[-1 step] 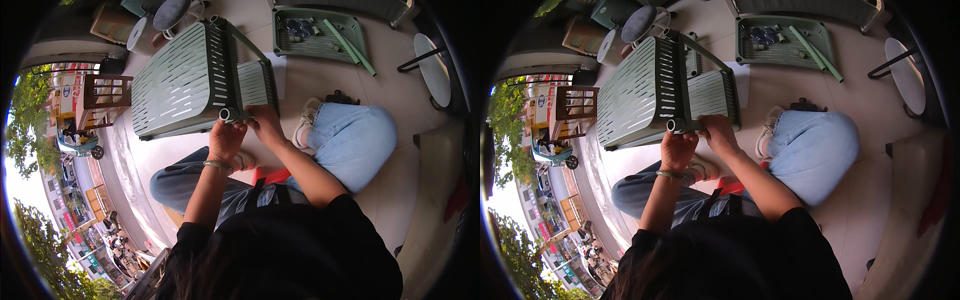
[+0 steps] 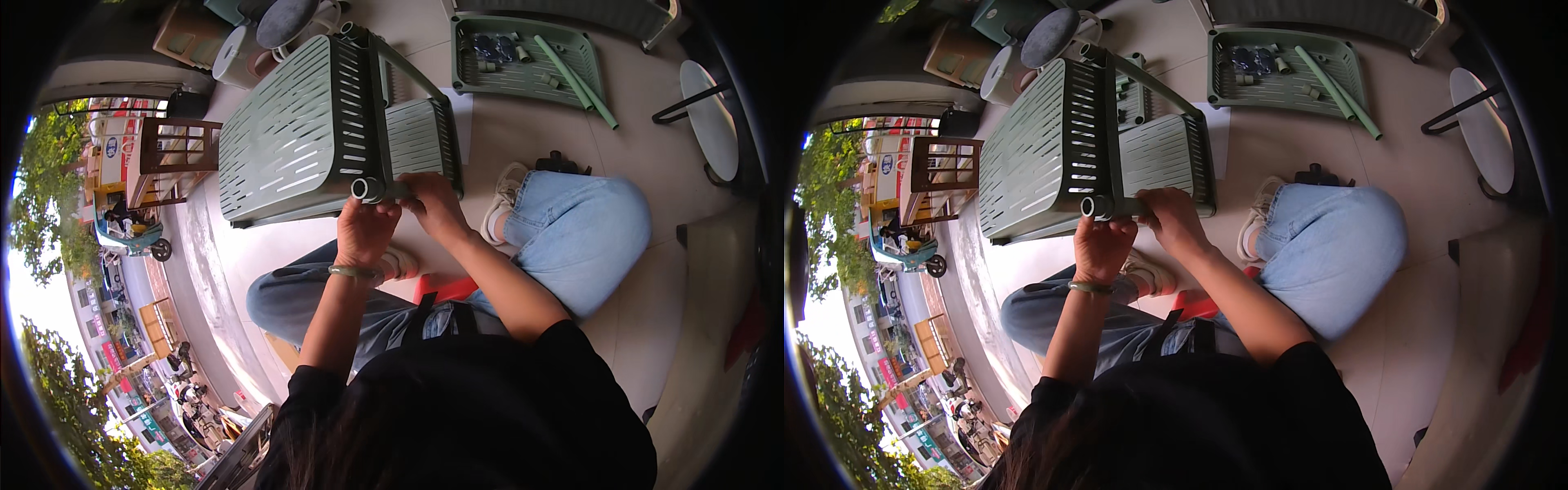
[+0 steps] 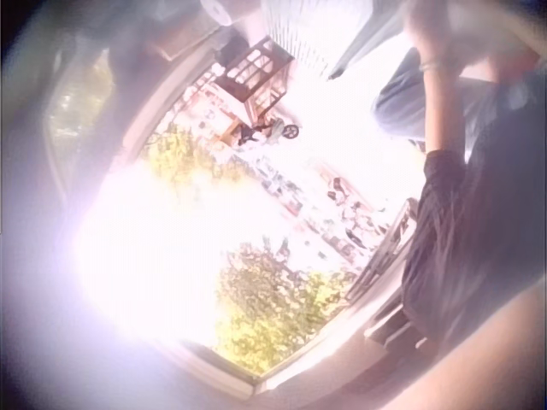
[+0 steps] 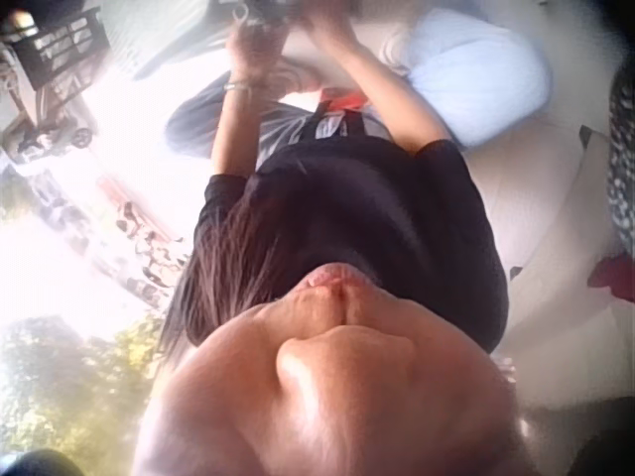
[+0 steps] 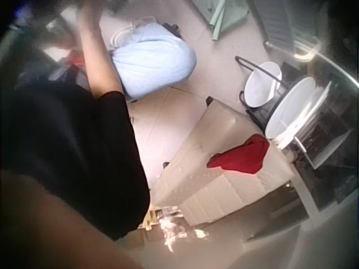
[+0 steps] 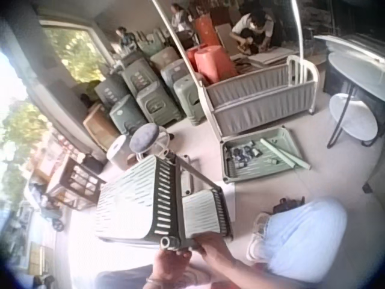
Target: The person assembles a green plastic chair by inserting legs and crossbars into the seat and backrest, using a rubber mallet to secure the joints. The person flips the chair to attach the backrest and continues hammering the legs into place.
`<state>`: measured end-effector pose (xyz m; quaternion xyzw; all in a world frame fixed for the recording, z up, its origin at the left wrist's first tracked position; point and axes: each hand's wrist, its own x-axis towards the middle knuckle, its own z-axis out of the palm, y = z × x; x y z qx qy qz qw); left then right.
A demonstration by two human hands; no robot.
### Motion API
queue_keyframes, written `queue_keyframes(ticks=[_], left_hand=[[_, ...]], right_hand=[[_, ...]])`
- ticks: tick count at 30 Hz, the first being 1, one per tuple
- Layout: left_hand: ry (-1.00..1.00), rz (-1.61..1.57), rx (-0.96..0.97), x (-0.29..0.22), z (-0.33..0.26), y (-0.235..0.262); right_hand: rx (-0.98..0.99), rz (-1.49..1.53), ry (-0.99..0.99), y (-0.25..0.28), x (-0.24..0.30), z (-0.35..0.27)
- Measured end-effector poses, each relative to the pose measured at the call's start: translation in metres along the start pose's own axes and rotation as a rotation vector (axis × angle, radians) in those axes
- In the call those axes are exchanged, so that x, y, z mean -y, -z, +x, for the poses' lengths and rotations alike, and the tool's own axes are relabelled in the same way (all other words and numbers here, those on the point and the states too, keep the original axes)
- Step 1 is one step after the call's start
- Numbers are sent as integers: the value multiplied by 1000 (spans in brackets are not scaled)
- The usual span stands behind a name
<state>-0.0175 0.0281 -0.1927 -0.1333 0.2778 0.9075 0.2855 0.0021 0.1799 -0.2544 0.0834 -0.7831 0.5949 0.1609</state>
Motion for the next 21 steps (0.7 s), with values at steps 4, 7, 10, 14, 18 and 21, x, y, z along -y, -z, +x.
queue_keyframes(ticks=[4,7,10,14,18,21], left_hand=[[-51,-165,128,-33,-35,-32],[-54,-247,236,-52,-51,-58],[-126,-331,267,-63,-55,-73],[-29,-592,451,-69,-55,-62],[-4,-796,378,-53,-46,-24],[-57,-781,353,-41,-33,10]], right_hand=[[-33,1,198,6,53,20],[80,-64,264,25,92,43],[124,-202,345,38,128,68],[183,-388,484,39,152,87],[211,-605,548,24,147,75],[286,-702,420,6,134,59]])
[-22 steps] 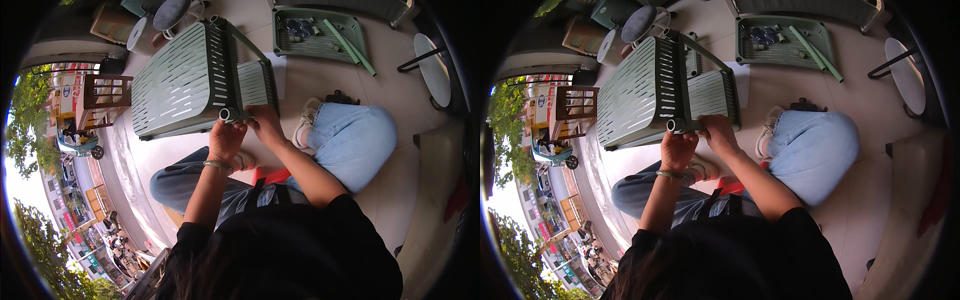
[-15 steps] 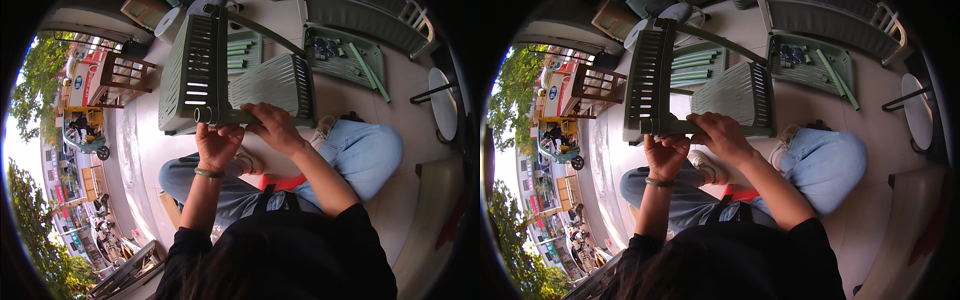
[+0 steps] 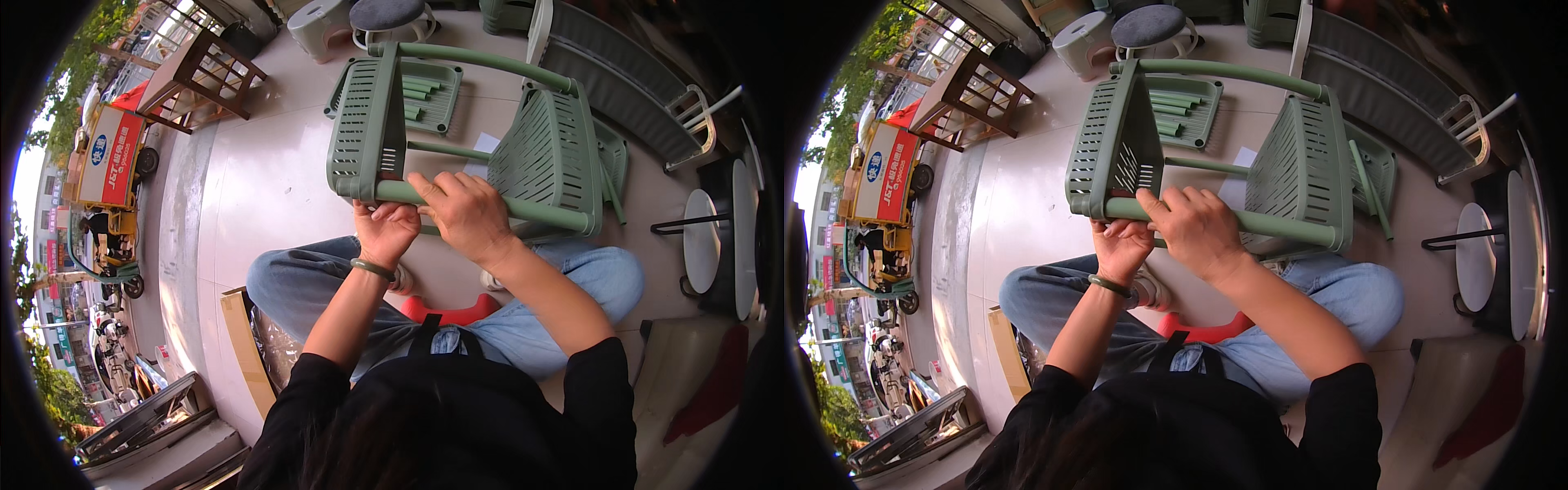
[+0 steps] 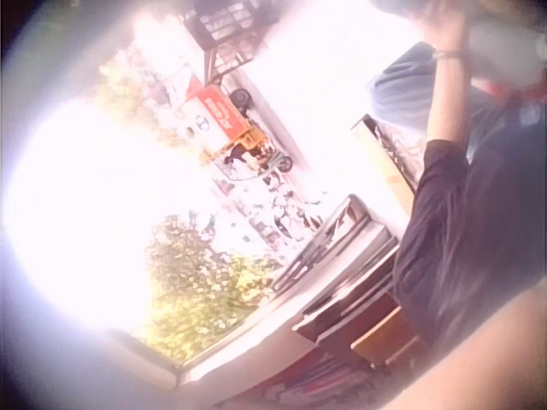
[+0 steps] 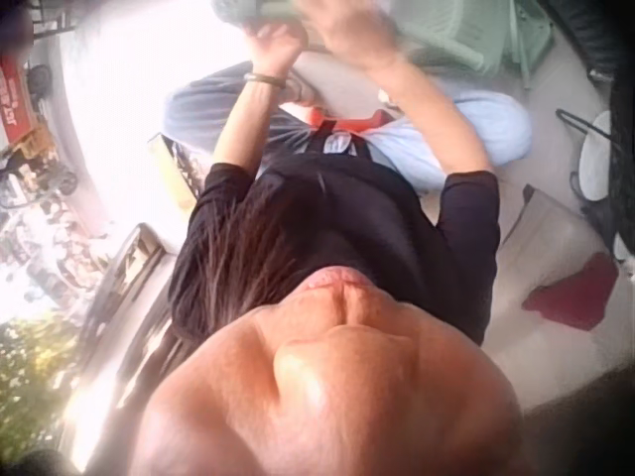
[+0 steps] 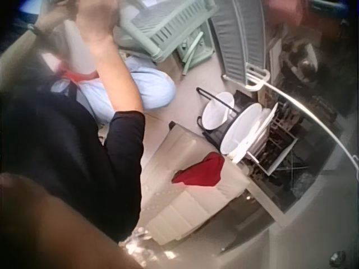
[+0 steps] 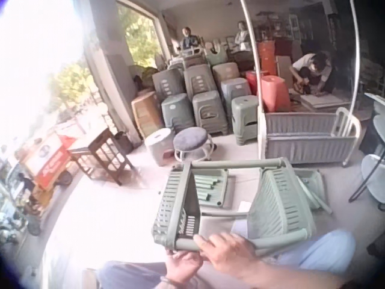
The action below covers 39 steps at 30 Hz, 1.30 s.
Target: The person assembles a green plastic chair by inserting legs and crossbars into the seat and backrest, using a rubber mallet to secure the joints. The person flips the chair to attach the backrest and continues hammering the legs into place.
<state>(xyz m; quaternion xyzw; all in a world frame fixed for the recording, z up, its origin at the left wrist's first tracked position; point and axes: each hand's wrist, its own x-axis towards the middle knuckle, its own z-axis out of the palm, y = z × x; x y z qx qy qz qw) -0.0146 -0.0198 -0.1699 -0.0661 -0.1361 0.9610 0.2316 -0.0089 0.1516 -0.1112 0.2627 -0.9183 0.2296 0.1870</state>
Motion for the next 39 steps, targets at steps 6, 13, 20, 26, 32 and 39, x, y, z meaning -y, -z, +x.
queue_keyframes(ticks=[6,13,20,26,32,39], left_hand=[[-62,-11,-1,-32,-15,29],[-190,-7,-190,-35,-41,28],[-649,1335,-836,-39,-89,-20],[-487,2575,-476,-66,-74,-58],[-349,2874,-343,-66,-58,-57],[-338,2870,-358,-65,-61,-50]], right_hand=[[14,-73,52,-42,20,-1],[173,20,31,-53,34,11],[181,80,11,-49,35,17],[173,-112,44,-58,36,19],[230,-121,-8,-63,33,22],[514,-17,-106,-52,34,33]])
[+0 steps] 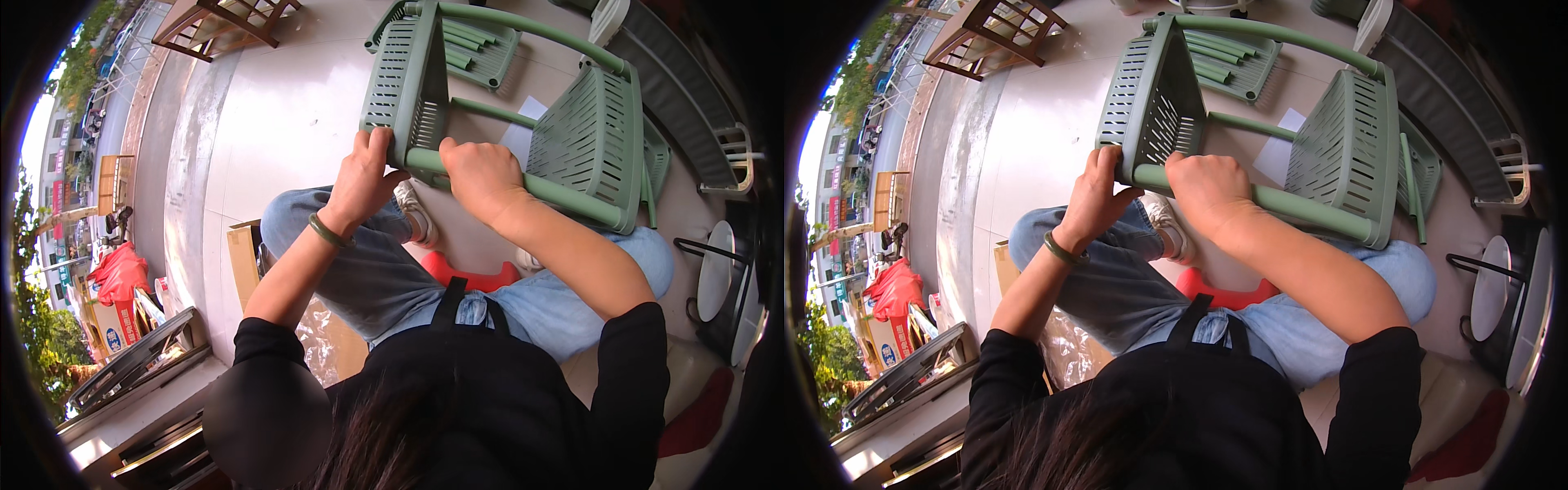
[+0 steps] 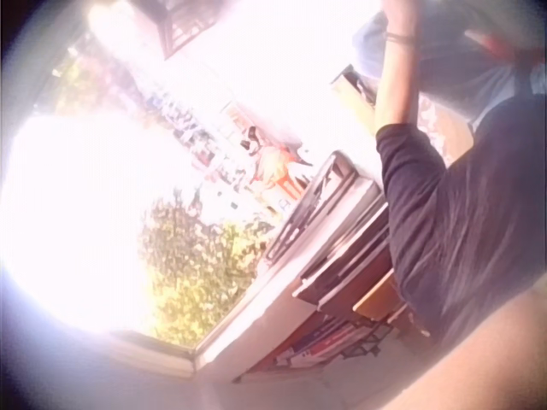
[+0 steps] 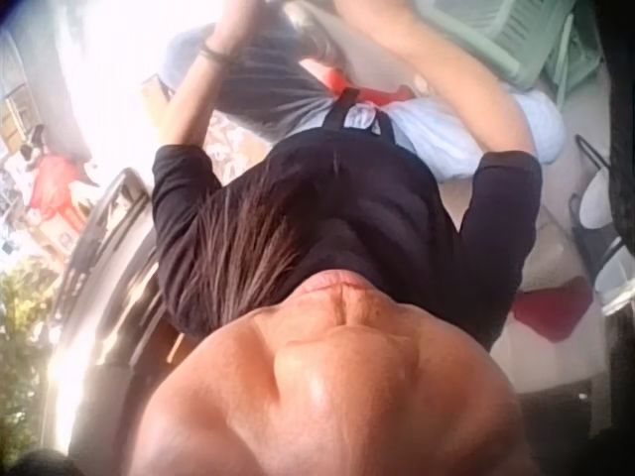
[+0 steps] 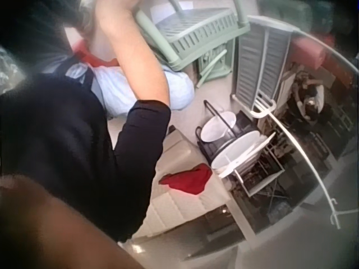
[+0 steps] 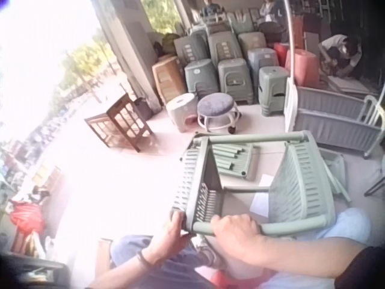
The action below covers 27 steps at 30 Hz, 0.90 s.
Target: The person assembles a green plastic chair by inserting legs and crossbars into the seat and backrest, using a rubber mallet to secure the joints. The person flips the chair to attach the backrest and continues hammering the legs into place.
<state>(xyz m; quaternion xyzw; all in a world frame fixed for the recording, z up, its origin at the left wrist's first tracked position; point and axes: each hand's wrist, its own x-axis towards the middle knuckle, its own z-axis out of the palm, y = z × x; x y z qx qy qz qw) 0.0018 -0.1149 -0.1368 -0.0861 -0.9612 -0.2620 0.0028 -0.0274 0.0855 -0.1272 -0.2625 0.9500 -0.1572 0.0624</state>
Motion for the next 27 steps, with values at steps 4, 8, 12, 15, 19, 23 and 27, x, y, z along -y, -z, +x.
queue_keyframes(ticks=[4,8,12,15,19,23,27], left_hand=[[-12,-19,-25,3,-2,-2],[-7,-29,-44,6,-3,-4],[-37,-16,-71,6,-5,-2],[-49,19,44,7,-4,7],[-227,222,122,19,2,26],[-416,317,170,27,12,30],[-450,358,170,28,16,29]], right_hand=[[144,48,-27,8,0,6],[304,140,-57,15,0,15],[367,159,-64,22,1,20],[297,84,-51,19,2,11],[-224,-250,98,-3,3,-18],[-369,-341,66,-21,1,-26],[-98,-235,-39,-14,2,-15]])
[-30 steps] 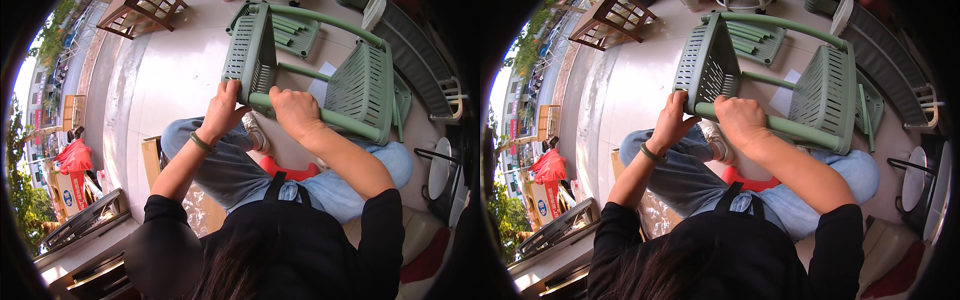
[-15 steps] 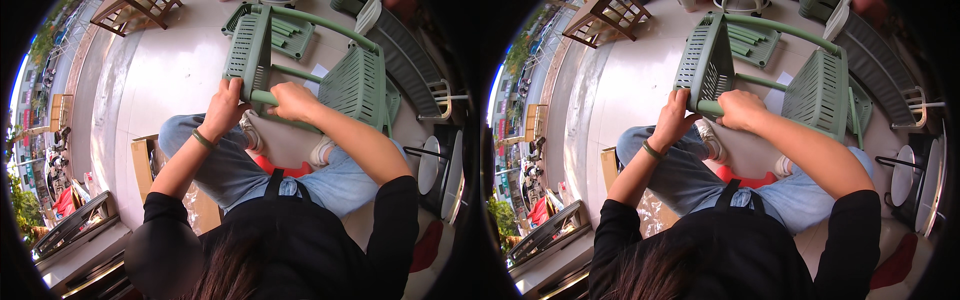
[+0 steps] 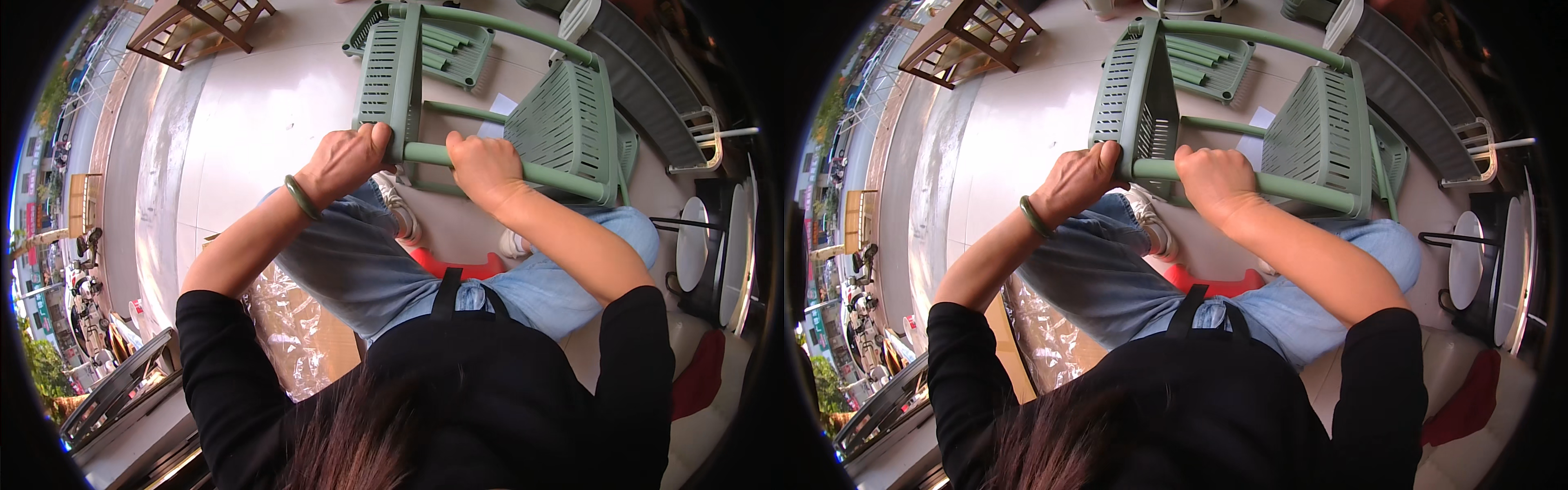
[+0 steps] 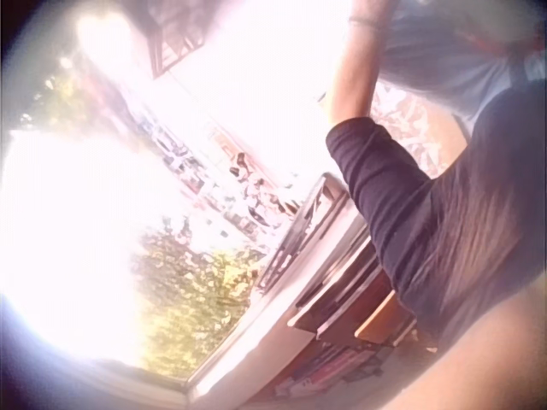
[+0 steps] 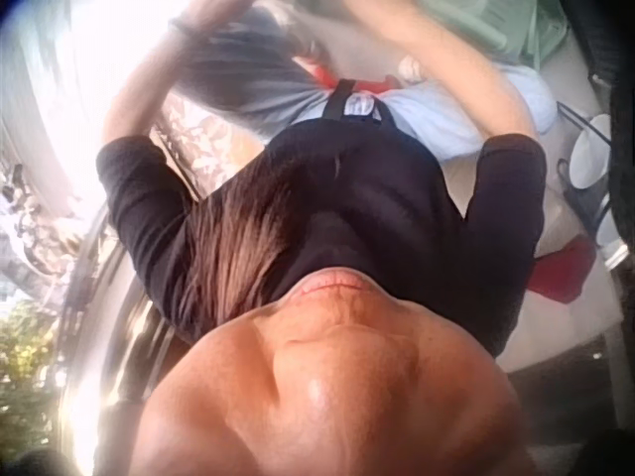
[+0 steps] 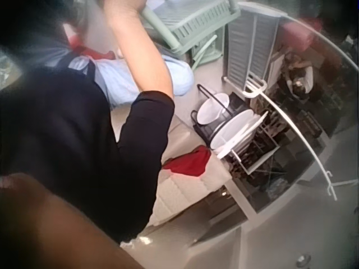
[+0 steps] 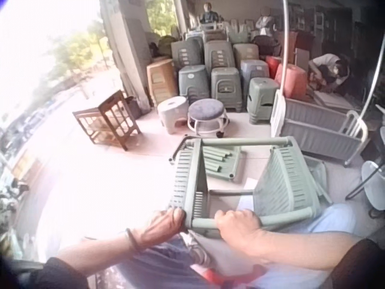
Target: The person assembles a green plastic chair by inserting legs and crossbars into the seat and backrest, using a rubber mallet to secure the joints. The person flips the chair to attach the backrest and continues hammering the legs into place.
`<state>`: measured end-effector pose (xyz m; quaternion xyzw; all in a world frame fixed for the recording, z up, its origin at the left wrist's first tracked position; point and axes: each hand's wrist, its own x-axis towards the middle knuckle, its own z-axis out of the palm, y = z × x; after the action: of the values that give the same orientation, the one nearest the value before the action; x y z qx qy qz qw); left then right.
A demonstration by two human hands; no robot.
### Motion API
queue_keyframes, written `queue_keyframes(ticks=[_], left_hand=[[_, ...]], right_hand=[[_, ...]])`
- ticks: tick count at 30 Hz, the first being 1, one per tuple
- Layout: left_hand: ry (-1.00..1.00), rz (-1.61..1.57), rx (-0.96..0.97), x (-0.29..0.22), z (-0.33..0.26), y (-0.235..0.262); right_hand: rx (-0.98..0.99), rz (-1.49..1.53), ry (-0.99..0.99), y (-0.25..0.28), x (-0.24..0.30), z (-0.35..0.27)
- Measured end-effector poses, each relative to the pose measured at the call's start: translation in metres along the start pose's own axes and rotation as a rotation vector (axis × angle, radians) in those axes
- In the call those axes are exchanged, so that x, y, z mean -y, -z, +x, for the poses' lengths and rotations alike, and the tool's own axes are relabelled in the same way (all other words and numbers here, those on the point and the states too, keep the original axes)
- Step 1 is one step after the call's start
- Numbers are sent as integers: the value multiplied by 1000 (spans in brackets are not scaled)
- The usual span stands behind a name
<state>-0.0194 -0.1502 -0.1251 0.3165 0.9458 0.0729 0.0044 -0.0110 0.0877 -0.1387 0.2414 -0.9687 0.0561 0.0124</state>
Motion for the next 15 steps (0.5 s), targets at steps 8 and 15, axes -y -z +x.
queue_keyframes(ticks=[8,15], left_hand=[[-13,27,-29,-2,-2,-5],[24,-9,-25,-11,-9,-2]], right_hand=[[433,219,-46,32,-3,19],[680,413,3,16,-13,39]])
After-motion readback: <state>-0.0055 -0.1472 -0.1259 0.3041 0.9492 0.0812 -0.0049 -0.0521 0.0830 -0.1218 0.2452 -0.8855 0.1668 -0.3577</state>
